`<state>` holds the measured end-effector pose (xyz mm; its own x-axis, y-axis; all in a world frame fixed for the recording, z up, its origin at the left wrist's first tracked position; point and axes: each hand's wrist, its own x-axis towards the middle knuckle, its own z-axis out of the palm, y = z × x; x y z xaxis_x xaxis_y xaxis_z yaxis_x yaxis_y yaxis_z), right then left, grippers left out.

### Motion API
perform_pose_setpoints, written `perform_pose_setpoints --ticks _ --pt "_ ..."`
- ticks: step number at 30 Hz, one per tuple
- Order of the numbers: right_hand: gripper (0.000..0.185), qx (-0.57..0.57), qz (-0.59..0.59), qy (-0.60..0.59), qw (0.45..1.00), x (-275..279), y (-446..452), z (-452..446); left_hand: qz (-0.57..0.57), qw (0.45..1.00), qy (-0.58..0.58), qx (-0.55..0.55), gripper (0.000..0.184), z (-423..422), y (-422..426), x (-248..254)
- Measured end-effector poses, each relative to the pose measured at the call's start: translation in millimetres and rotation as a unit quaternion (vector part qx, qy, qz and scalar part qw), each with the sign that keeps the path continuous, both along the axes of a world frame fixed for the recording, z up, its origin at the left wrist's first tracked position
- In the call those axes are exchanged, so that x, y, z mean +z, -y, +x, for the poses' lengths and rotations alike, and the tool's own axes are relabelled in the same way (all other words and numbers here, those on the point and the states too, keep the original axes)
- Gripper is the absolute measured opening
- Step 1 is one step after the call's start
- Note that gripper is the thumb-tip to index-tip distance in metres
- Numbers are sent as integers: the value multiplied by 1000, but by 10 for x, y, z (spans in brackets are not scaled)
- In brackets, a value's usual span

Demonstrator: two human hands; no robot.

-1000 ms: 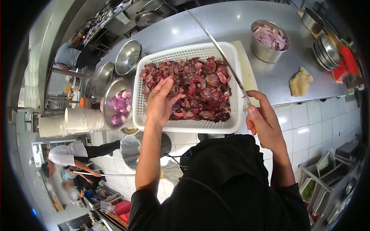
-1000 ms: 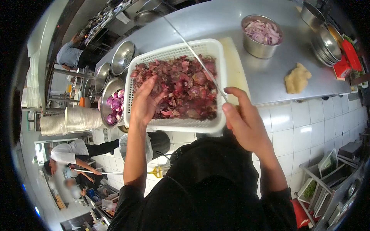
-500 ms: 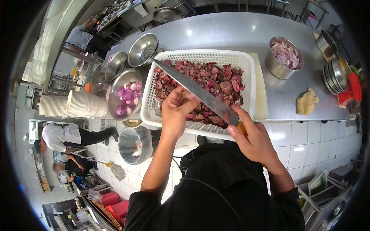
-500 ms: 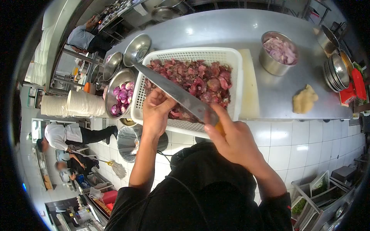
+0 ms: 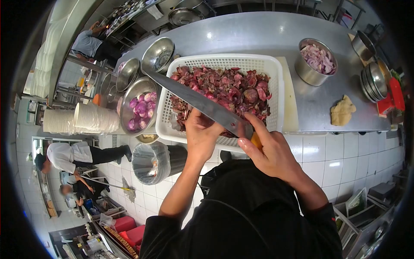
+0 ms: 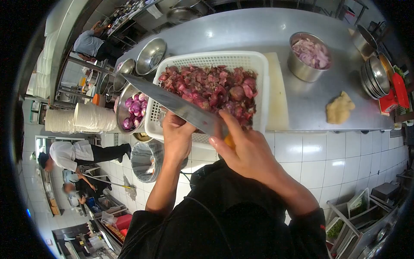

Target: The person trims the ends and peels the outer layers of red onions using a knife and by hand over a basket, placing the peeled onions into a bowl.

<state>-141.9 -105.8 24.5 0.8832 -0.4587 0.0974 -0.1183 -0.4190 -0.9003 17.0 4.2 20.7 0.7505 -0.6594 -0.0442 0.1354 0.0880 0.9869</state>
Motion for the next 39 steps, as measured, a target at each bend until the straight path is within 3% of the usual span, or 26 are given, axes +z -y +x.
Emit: perform_pose_setpoints --ticks 6,15,24,30,33,36,39 --pt "61 2 3 21 1000 40 -43 35 -12 1000 22 4 29 -23 -20 -46" --pt "67 -5 -91 31 995 -8 -97 123 -11 998 46 30 36 -183 -41 -181" --pt "62 -32 -37 64 997 -18 -133 234 -102 991 74 49 37 -209 -69 -371" --pt "47 -51 67 70 994 58 -87 223 -171 984 -43 -32 43 -57 -73 -411" --pt "39 -14 306 24 952 73 46 238 -242 959 -126 -81 53 53 -68 -530" --pt "36 11 400 -35 916 173 146 194 -209 960 -163 -87 50 82 -51 -549" --pt "36 -26 333 -14 942 86 126 223 -121 972 -189 -65 45 -63 7 -214"
